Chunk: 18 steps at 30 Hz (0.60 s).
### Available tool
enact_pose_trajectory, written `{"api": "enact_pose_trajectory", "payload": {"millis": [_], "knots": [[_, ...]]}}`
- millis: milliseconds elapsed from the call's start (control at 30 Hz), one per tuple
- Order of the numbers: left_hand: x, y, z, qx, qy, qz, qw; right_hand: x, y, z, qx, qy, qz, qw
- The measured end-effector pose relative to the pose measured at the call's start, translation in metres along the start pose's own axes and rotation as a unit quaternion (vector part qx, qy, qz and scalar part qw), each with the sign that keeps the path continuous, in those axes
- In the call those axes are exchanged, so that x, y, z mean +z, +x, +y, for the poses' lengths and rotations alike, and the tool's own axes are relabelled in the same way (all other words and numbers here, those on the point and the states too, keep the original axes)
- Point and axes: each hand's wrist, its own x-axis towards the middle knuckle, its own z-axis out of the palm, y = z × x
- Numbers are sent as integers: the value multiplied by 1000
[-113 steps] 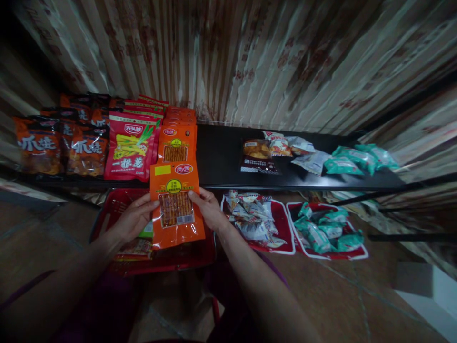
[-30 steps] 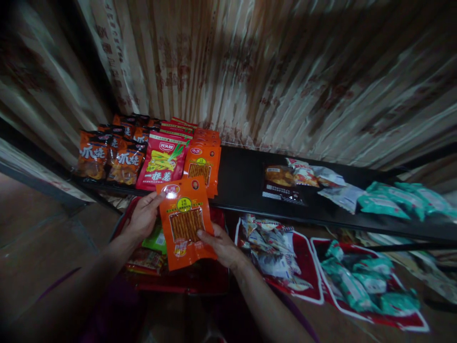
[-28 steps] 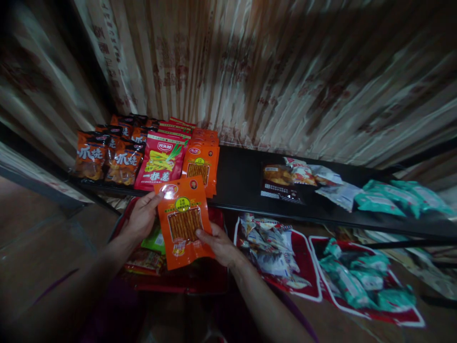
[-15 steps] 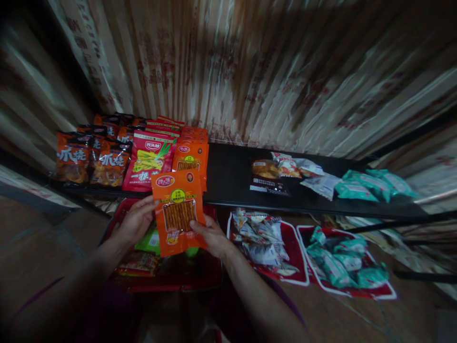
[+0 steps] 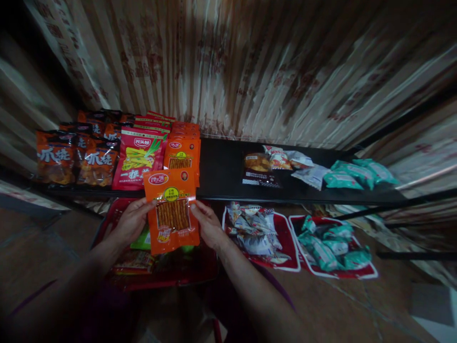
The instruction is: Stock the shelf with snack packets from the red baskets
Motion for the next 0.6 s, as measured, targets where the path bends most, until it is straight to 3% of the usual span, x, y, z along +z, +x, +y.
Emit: {"api": "enact_pose_trajectory", "payload": {"millis": [100,367,600], "knots": [[0,-1,-3,-9,10,-17,1000,-6,5,1,-28,-18,26,999],[9,-3,-2,-37,-9,-8,999,-11,10,2,-20,-8,49,999],[1,-5,-11,-75,38,-91,992,-16,15,-4,-30,31,105,994]]}}
